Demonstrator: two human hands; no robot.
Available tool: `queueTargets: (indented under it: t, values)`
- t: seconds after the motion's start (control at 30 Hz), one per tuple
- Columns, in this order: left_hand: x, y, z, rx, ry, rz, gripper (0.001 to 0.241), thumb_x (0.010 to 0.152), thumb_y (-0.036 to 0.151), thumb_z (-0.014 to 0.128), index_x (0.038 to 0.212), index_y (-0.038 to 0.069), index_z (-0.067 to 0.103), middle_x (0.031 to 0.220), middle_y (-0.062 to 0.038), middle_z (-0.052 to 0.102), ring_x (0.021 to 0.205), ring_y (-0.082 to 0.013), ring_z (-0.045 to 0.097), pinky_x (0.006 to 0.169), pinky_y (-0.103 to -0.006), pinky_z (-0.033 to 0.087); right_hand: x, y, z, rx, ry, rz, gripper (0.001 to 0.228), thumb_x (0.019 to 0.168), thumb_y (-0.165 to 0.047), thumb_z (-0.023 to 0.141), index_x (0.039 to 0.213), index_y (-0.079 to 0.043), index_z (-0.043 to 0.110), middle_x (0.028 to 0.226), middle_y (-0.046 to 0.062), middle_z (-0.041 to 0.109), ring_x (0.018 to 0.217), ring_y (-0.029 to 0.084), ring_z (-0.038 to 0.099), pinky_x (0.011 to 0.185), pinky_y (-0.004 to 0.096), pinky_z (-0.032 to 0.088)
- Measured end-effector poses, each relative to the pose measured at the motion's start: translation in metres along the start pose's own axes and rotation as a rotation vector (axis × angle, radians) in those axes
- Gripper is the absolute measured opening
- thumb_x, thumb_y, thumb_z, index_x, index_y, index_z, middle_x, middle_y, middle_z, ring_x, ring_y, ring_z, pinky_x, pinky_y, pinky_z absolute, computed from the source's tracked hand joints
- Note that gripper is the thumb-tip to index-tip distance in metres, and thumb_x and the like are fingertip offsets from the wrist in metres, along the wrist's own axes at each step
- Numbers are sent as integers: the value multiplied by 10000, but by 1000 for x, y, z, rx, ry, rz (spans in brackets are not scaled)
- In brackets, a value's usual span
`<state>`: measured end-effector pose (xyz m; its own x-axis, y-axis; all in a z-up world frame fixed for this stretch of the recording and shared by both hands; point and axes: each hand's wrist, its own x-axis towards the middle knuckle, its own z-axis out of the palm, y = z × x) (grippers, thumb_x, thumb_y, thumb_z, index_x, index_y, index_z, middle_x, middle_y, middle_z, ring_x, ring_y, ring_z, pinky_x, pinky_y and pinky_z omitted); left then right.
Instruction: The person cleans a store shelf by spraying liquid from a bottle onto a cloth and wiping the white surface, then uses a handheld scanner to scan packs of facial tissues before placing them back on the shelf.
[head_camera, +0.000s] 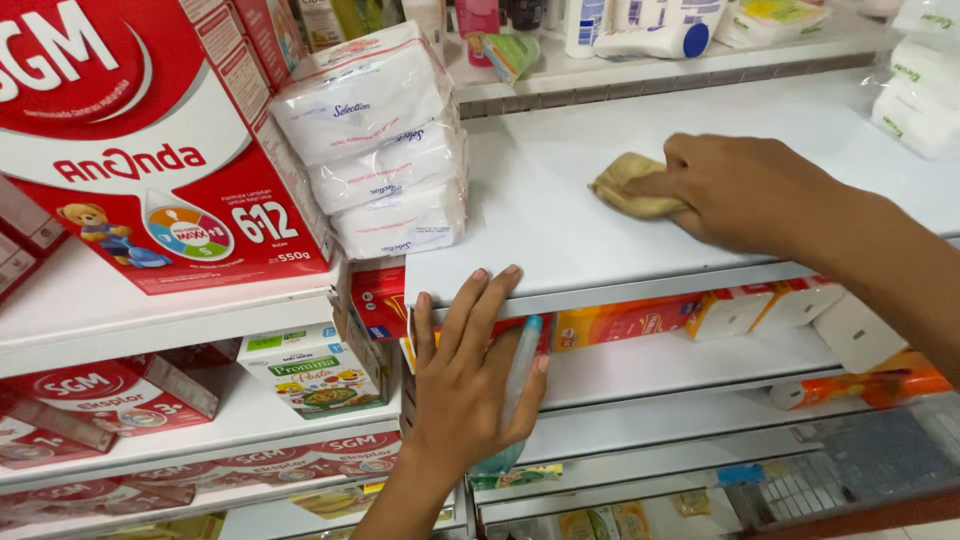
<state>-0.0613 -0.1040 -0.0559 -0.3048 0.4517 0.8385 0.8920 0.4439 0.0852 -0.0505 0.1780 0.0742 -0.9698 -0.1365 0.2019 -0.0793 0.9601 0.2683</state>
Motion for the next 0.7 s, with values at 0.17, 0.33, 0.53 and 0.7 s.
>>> queueTargets:
  t: [0.17, 0.33, 0.53, 0.7]
  values:
    - [-2, -1, 2, 3, 6, 6, 259, 902, 267, 672, 969, 24, 731, 1531, -140, 508, 1449, -336, 446, 1230, -594, 126, 39, -5, 29, 153, 177, -140, 505, 831, -36, 611, 1309, -182, 680, 1172, 135, 711, 972, 366, 691, 871, 474, 553]
    - [-3, -2, 2, -3, -6, -2, 264, 906, 278, 669, 970, 30, 730, 1535, -137, 510, 1453, -343, 442, 1241, -591, 121, 11, -26, 30, 464, 171, -522, 619, 757, 38, 584, 1346, -146, 633, 1406, 51, 647, 1103, 318, 683, 970, 420, 540]
    - [-2, -1, 7, 18, 7, 17, 277, 911, 308, 675, 995, 52, 741, 1530, -149, 502, 1460, -341, 408, 1233, -598, 66, -10, 29, 22, 259, 120, -541, 772, 707, 75, 552, 1362, -314, 674, 1486, -71, 611, 1196, 195, 659, 922, 326, 511]
    - [-2, 1, 13, 46, 9, -2, 280, 913, 314, 676, 994, 54, 742, 1522, -143, 502, 1465, -336, 382, 1246, -575, 13, 52, 36, 38, 268, 115, -402, 662, 746, 22, 564, 1369, -193, 631, 1461, -2, 582, 1216, 259, 630, 1072, 377, 485]
